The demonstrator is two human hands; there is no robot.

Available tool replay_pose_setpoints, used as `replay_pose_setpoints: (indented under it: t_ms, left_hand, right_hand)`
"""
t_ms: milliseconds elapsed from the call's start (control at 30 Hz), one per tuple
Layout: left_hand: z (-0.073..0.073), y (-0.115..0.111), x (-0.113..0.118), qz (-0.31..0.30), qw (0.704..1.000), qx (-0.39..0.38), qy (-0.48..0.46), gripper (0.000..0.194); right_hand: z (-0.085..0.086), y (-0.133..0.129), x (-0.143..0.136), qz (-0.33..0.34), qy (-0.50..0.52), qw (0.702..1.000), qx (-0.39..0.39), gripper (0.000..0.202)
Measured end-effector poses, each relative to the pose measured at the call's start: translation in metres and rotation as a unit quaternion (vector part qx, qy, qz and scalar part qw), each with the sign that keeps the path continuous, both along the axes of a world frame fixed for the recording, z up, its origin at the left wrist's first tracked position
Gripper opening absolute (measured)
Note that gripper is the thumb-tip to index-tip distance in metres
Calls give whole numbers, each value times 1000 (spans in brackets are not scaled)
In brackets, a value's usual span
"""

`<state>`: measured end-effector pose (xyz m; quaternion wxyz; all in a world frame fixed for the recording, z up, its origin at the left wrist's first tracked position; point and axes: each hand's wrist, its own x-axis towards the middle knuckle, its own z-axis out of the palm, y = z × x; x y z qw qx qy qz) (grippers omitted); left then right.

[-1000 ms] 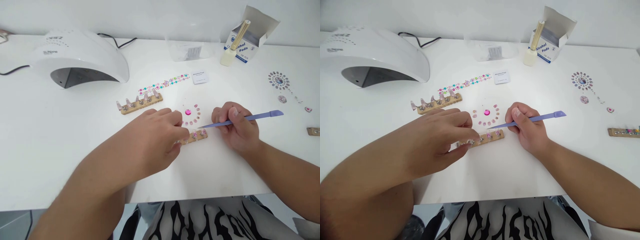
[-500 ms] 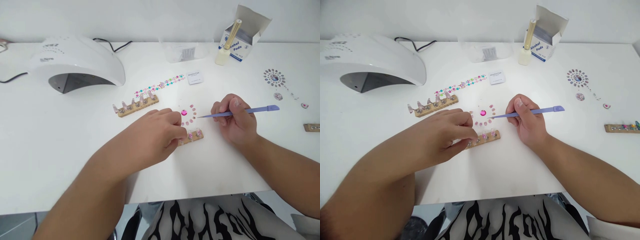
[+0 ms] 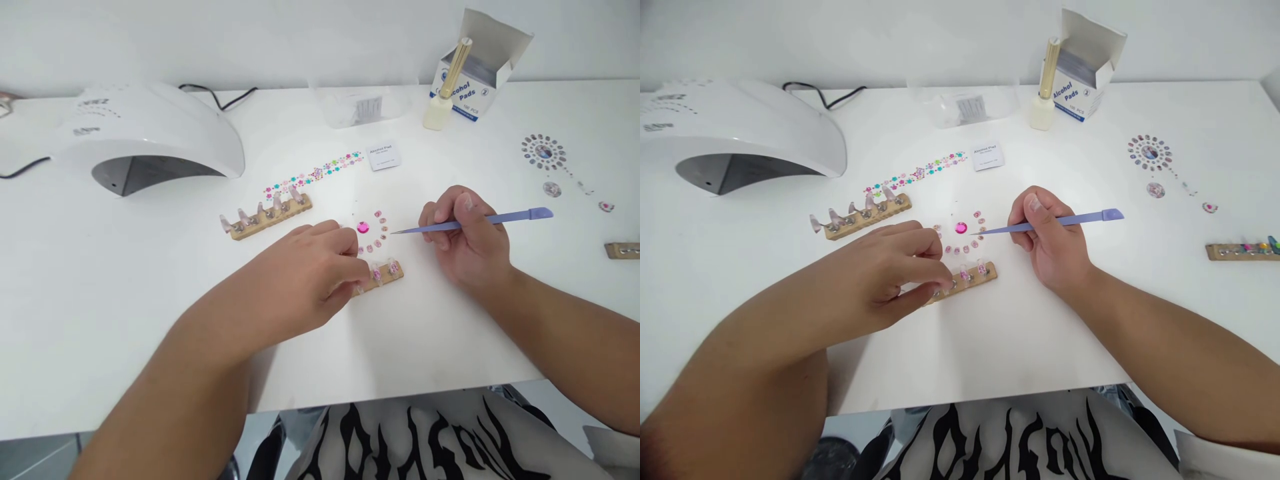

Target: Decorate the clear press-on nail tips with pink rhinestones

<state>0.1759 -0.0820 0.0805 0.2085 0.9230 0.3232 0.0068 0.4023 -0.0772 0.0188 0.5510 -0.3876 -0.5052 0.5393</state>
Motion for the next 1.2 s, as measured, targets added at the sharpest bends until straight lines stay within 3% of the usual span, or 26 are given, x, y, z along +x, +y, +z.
replay_pose_setpoints:
  t_ms: [533,767,967,1200]
  left_hand:
    - [3,0,2,-10,999,33,34,29]
    - [-2,3,-3,-2,1000,-1,-6,24]
    - [3,3,-11,14,998,3,-58,25]
    - [-2,4,-5,-5,999,27,-39,26]
  right_hand:
    - [0,1,0,9,57,998,0,31]
    - [-1,2,0,-1,54,999,5,32]
    - [-1,3,0,-2,54,998,9,33]
    - [-2,4,-1,0,56,998,10,34]
